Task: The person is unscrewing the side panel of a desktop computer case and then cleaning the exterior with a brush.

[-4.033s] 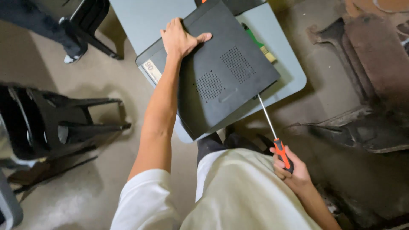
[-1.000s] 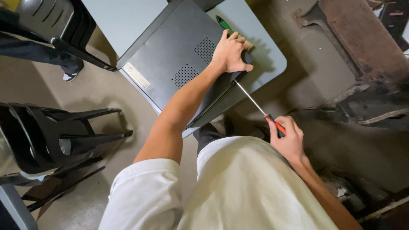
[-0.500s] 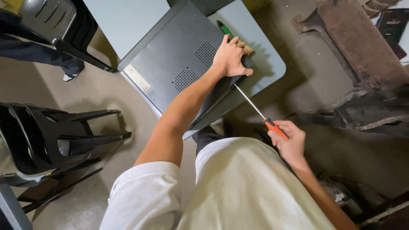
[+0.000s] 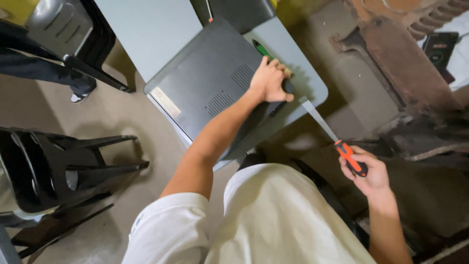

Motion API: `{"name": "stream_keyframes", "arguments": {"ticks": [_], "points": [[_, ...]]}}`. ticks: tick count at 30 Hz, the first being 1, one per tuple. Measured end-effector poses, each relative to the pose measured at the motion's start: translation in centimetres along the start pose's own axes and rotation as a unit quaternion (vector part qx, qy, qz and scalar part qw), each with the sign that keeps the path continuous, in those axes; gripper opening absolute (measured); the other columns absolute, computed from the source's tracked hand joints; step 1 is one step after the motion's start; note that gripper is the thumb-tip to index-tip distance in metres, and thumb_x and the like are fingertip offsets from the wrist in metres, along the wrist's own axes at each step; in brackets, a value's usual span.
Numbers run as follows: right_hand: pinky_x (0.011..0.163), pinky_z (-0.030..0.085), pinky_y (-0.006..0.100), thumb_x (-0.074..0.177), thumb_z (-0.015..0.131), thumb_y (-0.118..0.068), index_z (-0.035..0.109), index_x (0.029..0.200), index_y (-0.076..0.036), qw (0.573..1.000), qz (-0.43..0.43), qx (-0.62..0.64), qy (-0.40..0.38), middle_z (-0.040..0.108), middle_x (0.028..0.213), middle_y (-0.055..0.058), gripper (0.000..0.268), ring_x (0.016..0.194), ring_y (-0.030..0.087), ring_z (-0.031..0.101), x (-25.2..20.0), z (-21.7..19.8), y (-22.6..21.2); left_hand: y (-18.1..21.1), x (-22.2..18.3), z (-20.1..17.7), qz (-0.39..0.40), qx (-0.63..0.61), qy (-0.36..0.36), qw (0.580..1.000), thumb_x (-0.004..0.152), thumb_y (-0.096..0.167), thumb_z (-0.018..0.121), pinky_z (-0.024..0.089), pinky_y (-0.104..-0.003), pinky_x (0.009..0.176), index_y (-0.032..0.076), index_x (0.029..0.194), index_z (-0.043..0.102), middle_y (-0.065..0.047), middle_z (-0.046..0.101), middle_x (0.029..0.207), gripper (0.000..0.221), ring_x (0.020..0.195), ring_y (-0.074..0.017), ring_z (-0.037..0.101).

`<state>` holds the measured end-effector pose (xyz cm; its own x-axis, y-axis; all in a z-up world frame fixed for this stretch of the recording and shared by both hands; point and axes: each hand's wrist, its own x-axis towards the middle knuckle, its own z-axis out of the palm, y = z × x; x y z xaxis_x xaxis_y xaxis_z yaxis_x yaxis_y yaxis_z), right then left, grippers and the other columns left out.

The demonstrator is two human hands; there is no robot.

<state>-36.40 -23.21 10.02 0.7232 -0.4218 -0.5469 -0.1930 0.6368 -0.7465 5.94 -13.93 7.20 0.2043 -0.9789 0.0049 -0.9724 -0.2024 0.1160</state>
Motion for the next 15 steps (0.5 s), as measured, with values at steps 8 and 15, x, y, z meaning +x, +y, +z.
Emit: {"name": "stream_keyframes", "arguments": {"ticks": [8,15], "points": [[0.086,0.065,0.043,0.095,0.084,-0.002,0.054,0.138,-0.001,0.973,-0.112,-0.141,0.142,0.070,0.119,0.023,0.052,0.098,0.032,0.075,19.9,3.0,5.1,2.2,-2.8,3.2,0.004,-0.030,0.076,0.997,0.053,0.088,0.061,0.033,-0.053,0.112,0.032,0.094,0.084,-0.002,0.084,0.105,0.074,0.113,-0.0206,0.069],[0.100,0.059,0.045,0.095,0.081,-0.030,0.073,0.125,-0.031,0.829,-0.199,-0.505,0.137,0.082,0.115,0.001,0.031,0.113,0.032,0.076,32.0,6.5,8.3,3.2,-3.7,3.7,0.021,-0.051,0.097,0.994,0.052,0.085,0.058,0.035,-0.052,0.114,0.027,0.084,0.081,-0.002,0.081,0.097,0.070,0.108,-0.0212,0.068]]}}
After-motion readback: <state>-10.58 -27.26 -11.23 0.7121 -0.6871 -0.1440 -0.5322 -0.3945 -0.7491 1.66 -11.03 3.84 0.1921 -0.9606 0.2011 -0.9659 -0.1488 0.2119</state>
